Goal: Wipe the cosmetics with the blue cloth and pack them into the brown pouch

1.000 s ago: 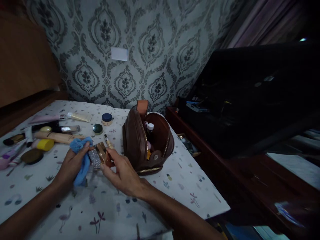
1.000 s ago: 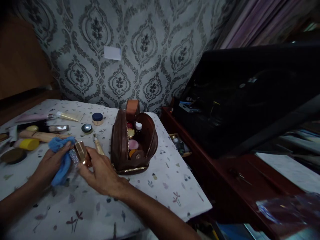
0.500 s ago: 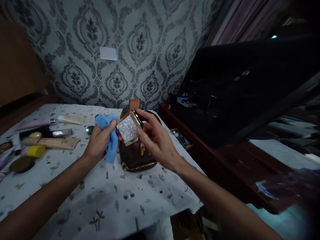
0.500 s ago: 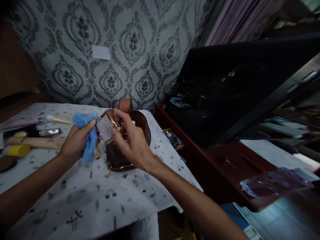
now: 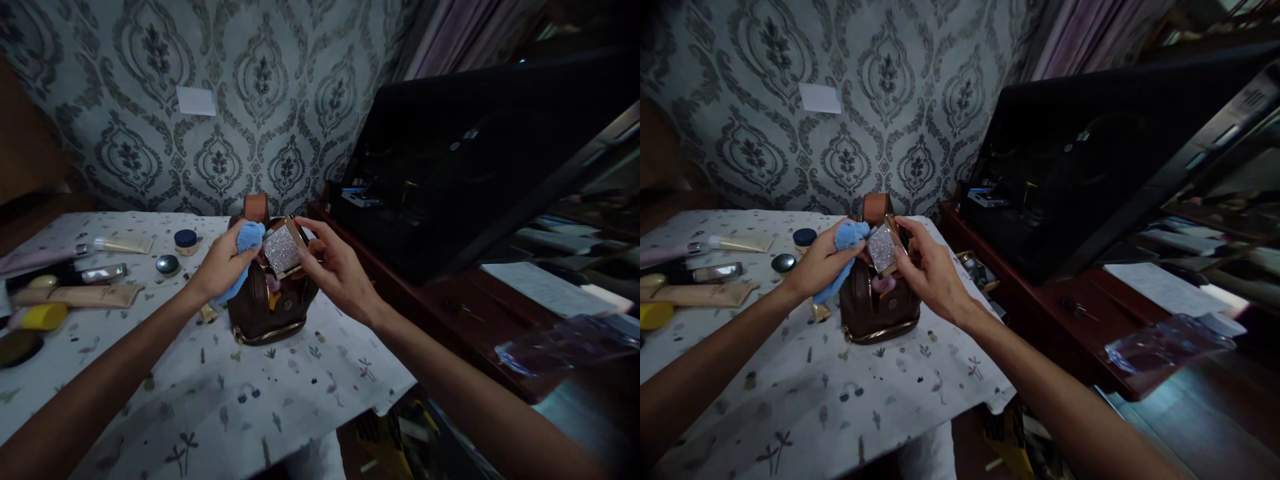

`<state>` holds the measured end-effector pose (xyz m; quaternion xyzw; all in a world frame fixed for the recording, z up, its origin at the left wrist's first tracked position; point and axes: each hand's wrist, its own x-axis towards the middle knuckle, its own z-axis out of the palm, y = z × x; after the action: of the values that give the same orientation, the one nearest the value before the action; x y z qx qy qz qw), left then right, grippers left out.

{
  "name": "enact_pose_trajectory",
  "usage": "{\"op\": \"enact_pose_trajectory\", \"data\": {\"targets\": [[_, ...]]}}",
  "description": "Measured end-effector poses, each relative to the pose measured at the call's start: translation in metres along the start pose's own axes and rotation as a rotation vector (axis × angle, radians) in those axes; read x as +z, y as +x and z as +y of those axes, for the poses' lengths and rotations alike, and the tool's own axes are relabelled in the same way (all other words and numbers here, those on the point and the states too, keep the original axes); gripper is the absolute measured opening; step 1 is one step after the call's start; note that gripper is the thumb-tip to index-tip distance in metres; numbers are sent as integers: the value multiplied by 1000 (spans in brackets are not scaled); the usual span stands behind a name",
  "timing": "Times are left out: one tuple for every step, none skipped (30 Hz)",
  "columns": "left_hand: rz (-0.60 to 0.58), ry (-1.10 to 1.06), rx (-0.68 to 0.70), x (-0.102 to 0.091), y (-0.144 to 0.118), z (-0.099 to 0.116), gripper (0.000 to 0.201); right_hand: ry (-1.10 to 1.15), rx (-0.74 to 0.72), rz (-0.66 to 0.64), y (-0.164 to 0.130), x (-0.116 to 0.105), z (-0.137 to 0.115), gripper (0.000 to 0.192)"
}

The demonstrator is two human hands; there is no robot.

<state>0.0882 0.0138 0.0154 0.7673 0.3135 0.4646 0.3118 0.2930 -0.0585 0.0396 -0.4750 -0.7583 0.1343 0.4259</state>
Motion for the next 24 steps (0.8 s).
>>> {"op": "enact_pose_trajectory", "data": {"targets": [[-23, 48, -5, -2, -2, 2, 21, 13, 3, -3, 0, 2, 1, 47], [-40, 97, -10, -3, -4, 4, 20, 22, 5, -7, -1, 3, 2, 47], [-51, 146, -13, -4, -6, 6, 20, 26, 8, -11, -1, 5, 3, 47], [-58, 192, -16, -5, -7, 7, 20, 24, 10, -16, 0, 6, 4, 47], [-59, 235, -16, -5, -9, 8, 21, 16, 12, -24, 0, 6, 5, 47], [-61, 273, -13, -5, -11, 9, 22, 3, 15, -33, 1, 6, 6, 47], [-60, 308, -7, -4, -13, 9, 23, -17, 20, -45, 2, 6, 7, 47], [-54, 336, 1, -4, -14, 9, 23, -41, 30, -63, 4, 5, 8, 47], [-43, 359, 8, -4, -15, 9, 23, -71, 44, -81, 6, 4, 8, 46], [-30, 377, 12, -4, -17, 9, 22, -109, 60, -102, 8, 2, 8, 46], [-15, 391, 13, -4, -18, 9, 21, -157, 79, -123, 10, 1, 7, 45], [-1, 402, 11, -4, -19, 9, 20, -216, 97, -147, 12, -1, 6, 44], [10, 409, 9, -5, -19, 9, 18, -285, 112, -175, 15, -1, 5, 44], [16, 411, 7, -5, -20, 9, 17, -359, 123, -207, 17, -2, 4, 43], [21, 409, 7, -5, -21, 9, 17, -435, 126, -242, 20, -1, 3, 43], [29, 402, 6, -5, -22, 9, 17, -509, 124, -281, 22, -1, 1, 42], [42, 393, 5, -5, -22, 8, 18, -577, 121, -319, 25, 1, 0, 41], [55, 381, 3, -5, -23, 8, 19, -636, 117, -359, 27, 3, -1, 39], [68, 370, 1, -4, -24, 7, 20, -688, 113, -398, 30, 5, -2, 36], [78, 360, -2, -4, -25, 6, 21, -733, 111, -438, 32, 8, -2, 33], [84, 351, -6, -3, -26, 5, 22, -771, 108, -475, 34, 10, -2, 30], [86, 341, -9, -3, -27, 5, 23, -806, 105, -508, 36, 13, -2, 29], [85, 331, -11, -3, -27, 5, 23, -837, 102, -537, 38, 15, -2, 28], [84, 320, -14, -3, -28, 5, 22, -863, 102, -561, 40, 18, -1, 28]]}}
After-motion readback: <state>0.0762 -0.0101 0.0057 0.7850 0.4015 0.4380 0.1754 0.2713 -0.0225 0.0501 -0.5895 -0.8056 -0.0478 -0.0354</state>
